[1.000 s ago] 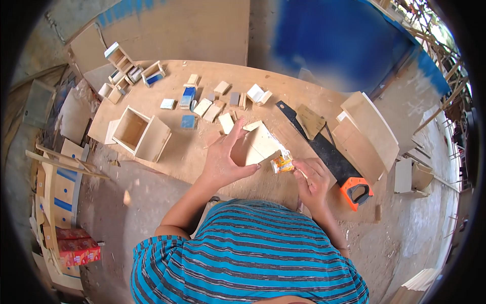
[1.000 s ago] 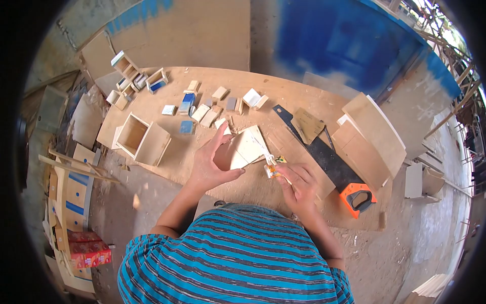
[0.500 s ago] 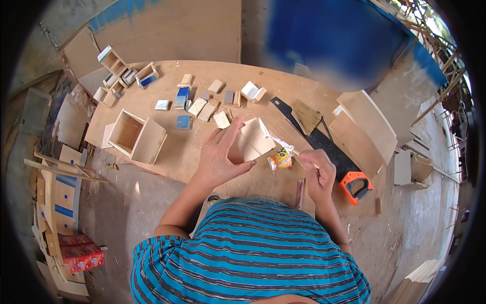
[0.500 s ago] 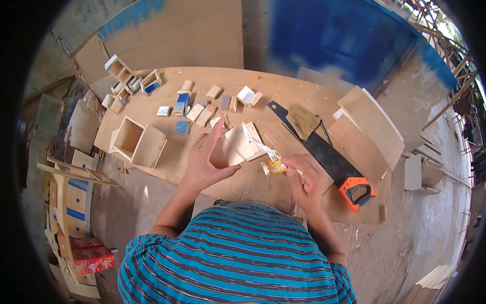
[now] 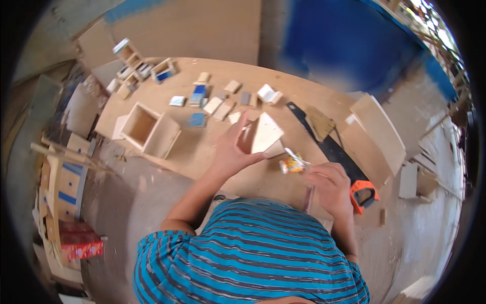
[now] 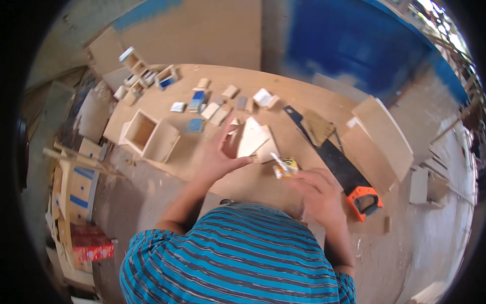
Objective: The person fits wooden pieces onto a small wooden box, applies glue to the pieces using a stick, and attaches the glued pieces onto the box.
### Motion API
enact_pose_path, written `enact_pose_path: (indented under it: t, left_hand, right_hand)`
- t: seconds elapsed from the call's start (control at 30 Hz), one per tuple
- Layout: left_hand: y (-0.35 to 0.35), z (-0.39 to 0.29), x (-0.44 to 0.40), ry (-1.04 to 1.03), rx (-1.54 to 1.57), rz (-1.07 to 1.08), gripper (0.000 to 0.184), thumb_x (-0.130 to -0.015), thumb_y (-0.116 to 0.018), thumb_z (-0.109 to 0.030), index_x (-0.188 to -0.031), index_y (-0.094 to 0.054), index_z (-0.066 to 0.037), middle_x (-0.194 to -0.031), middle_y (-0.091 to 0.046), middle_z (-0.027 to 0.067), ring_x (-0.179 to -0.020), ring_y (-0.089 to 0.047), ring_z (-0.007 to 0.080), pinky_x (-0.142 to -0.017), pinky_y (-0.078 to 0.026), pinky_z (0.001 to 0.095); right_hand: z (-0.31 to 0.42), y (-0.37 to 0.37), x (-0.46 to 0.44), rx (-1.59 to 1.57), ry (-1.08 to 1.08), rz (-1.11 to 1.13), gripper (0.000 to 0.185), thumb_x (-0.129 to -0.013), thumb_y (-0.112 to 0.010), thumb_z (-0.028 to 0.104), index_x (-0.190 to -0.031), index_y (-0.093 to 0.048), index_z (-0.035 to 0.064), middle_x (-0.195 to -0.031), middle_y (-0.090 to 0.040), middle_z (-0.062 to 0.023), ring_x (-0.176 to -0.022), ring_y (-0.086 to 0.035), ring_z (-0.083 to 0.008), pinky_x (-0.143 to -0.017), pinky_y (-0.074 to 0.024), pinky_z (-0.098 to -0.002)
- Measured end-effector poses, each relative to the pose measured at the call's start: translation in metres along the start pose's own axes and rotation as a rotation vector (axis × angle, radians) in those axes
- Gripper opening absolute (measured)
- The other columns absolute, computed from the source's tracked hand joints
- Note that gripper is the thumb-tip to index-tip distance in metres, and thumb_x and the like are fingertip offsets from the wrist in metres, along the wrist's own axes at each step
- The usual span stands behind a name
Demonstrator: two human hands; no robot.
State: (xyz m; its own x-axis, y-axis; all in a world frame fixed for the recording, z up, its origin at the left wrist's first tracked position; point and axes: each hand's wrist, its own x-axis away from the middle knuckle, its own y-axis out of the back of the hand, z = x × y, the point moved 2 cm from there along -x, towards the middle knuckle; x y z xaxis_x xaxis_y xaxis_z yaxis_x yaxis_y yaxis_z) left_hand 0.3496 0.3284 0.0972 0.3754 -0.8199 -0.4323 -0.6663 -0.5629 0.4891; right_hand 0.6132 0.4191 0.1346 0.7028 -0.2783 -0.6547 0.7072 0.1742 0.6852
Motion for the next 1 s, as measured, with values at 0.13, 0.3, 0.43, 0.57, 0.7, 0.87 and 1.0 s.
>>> enact_pose_path:
  t: [0.13, 0.3, 0.43, 0.57, 0.7, 0.87, 1.0]
  left_hand:
    - [-0.026, 0.051, 0.013, 0.521, 0.522, 0.089, 0.109, -0.063, -0.088, -0.024, -0.149, -0.025, 0.000, -0.114, -0.064, 0.0107, -0.100, -0.062, 0.0174, -0.091, -0.048, 0.0294]
    - [-0.040, 0.064, 0.031, 0.735, 1.253, 0.121, 0.055, -0.081, -0.071, -0.002, -0.132, -0.050, -0.001, -0.119, -0.065, 0.0124, -0.102, -0.066, 0.0184, -0.091, -0.052, 0.0317]
    - [-0.037, 0.071, 0.038, 0.871, 1.375, -0.005, 0.044, -0.083, -0.068, -0.001, -0.124, -0.054, 0.000, -0.113, -0.066, 0.0116, -0.102, -0.066, 0.0204, -0.091, -0.054, 0.0343]
    - [-0.028, 0.054, 0.030, 0.864, 1.416, -0.189, 0.033, -0.084, -0.067, -0.001, -0.116, -0.057, -0.001, -0.107, -0.068, 0.0105, -0.100, -0.067, 0.0216, -0.090, -0.056, 0.0357]
    - [-0.025, 0.036, 0.023, 0.832, 1.449, -0.213, 0.029, -0.088, -0.066, -0.005, -0.115, -0.056, -0.004, -0.110, -0.066, 0.0081, -0.102, -0.065, 0.0195, -0.091, -0.055, 0.0344]
    - [-0.025, 0.022, 0.019, 0.784, 1.562, -0.185, 0.028, -0.090, -0.065, -0.007, -0.116, -0.056, -0.004, -0.110, -0.066, 0.0083, -0.103, -0.065, 0.0192, -0.092, -0.055, 0.0340]
    - [-0.027, 0.019, 0.018, 0.813, 1.572, -0.196, 0.027, -0.090, -0.064, -0.006, -0.116, -0.056, -0.003, -0.110, -0.066, 0.0091, -0.103, -0.065, 0.0195, -0.090, -0.056, 0.0332]
  right_hand:
    - [-0.007, -0.010, 0.010, -0.207, -0.243, -0.143, 0.010, -0.088, -0.058, 0.003, -0.094, -0.066, 0.0034, -0.097, -0.065, -0.0139, -0.081, -0.062, -0.0220, -0.069, -0.0493, -0.0286]
    - [-0.020, -0.029, 0.032, -0.595, -0.618, -0.257, 0.016, -0.095, -0.052, 0.008, -0.101, -0.064, -0.0019, -0.096, -0.066, -0.0121, -0.079, -0.060, -0.0149, -0.069, -0.0482, -0.0267]
    - [-0.026, -0.039, 0.038, -0.803, -0.813, -0.304, 0.022, -0.099, -0.050, 0.013, -0.107, -0.062, -0.0031, -0.096, -0.066, -0.0104, -0.078, -0.058, -0.0128, -0.070, -0.0464, -0.0262]
    - [-0.015, -0.049, 0.025, -1.079, -0.794, -0.270, 0.022, -0.099, -0.050, 0.014, -0.110, -0.062, -0.0015, -0.097, -0.067, -0.0104, -0.078, -0.058, -0.0118, -0.070, -0.0460, -0.0257]
    - [-0.010, -0.068, 0.020, -1.231, -0.841, -0.237, 0.023, -0.099, -0.052, 0.015, -0.110, -0.064, -0.0005, -0.098, -0.068, -0.0100, -0.078, -0.059, -0.0110, -0.069, -0.0481, -0.0261]
    - [-0.013, -0.082, 0.023, -1.338, -0.875, -0.233, 0.023, -0.099, -0.052, 0.016, -0.111, -0.063, -0.0001, -0.099, -0.068, -0.0109, -0.079, -0.059, -0.0117, -0.069, -0.0480, -0.0263]
    - [-0.014, -0.081, 0.027, -1.294, -0.842, -0.272, 0.023, -0.099, -0.053, 0.017, -0.110, -0.063, -0.0005, -0.097, -0.068, -0.0105, -0.078, -0.059, -0.0117, -0.069, -0.0479, -0.0262]
